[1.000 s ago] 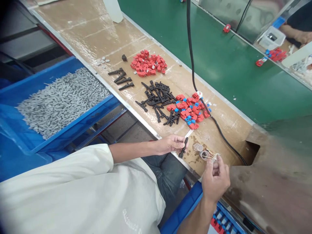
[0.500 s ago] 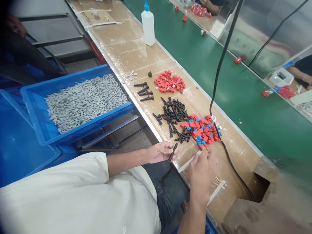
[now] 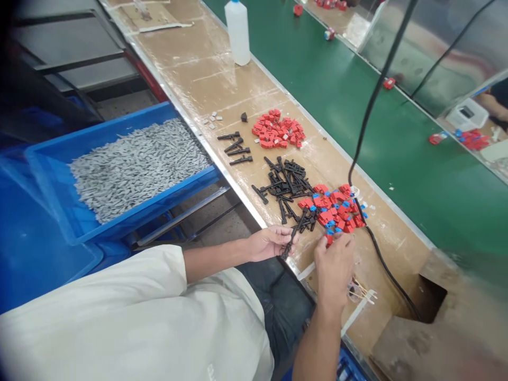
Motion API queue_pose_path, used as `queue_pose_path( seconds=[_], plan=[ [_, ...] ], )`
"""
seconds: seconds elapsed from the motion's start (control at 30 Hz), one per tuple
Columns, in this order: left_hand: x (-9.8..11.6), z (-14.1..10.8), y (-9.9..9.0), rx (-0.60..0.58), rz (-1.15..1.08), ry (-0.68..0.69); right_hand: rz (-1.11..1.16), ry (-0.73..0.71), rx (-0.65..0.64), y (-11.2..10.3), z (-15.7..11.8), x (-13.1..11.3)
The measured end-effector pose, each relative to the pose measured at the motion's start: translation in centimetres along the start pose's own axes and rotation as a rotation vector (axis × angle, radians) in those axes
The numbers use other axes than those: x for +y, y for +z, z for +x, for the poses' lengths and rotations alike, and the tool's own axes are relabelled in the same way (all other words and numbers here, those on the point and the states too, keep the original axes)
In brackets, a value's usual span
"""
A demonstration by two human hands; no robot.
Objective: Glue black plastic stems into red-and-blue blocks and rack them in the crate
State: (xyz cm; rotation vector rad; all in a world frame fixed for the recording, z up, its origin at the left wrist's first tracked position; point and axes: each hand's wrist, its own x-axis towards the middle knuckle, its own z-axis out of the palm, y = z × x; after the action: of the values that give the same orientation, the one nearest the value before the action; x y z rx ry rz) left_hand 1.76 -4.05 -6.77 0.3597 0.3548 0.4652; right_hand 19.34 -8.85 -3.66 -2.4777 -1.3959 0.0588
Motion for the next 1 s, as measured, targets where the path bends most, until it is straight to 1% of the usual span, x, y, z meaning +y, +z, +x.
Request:
queue_pose_path(
  seconds=[0.1,0.13,0.17,0.23,0.3,0.33,0.4,0.47,0.53,0.6,0.7,0.8,0.9,1.0],
  plan=[
    [-0.5,-1.1,0.7,0.013,-0.006,-0.015,0.131,0.051,-0.005,-1.3,-2.1,-0.5],
    [-0.6,-1.4,0.9,0.025,-0.004,-0.017,0.291,0.079,-0.048,-1.8,-3.0,-0.5],
    [-0.7,-1.5,1.0,0.038,-0.006,-0.009,0.507,0.129,-0.119,-2.3,-3.8,-0.5],
    [-0.7,-1.3,1.2,0.034,0.000,-0.007,1.001,0.248,-0.331,-3.1,-5.4,-0.1],
    [-0.7,-0.9,1.6,0.012,0.009,-0.030,1.447,0.355,-0.474,-3.8,-7.1,0.2],
    [-0.9,-0.8,1.9,0.001,0.015,-0.047,1.616,0.399,-0.518,-4.1,-8.0,0.3],
    [-1.2,-0.8,2.5,-0.017,0.017,-0.079,1.827,0.473,-0.550,-4.6,-9.6,0.2],
    [-1.6,-0.9,3.0,-0.028,0.010,-0.100,1.899,0.516,-0.517,-5.0,-10.7,0.2],
    [-1.7,-0.8,3.0,-0.035,0.001,-0.110,1.901,0.516,-0.450,-5.1,-11.0,0.3],
    [-1.6,-0.7,2.7,-0.034,-0.008,-0.100,1.886,0.501,-0.429,-5.3,-11.0,0.4],
    [-1.5,-0.9,2.2,-0.036,-0.019,-0.072,1.841,0.472,-0.431,-5.5,-11.0,0.3],
    [-1.6,-1.2,2.1,-0.040,-0.019,-0.068,1.784,0.441,-0.353,-5.5,-11.3,0.1],
    [-1.7,-1.2,2.2,-0.047,-0.010,-0.078,1.776,0.349,-0.228,-5.3,-11.8,0.2],
    [-1.8,-1.0,2.3,-0.056,-0.018,-0.089,1.768,0.219,-0.155,-5.4,-12.3,0.6]
  ],
)
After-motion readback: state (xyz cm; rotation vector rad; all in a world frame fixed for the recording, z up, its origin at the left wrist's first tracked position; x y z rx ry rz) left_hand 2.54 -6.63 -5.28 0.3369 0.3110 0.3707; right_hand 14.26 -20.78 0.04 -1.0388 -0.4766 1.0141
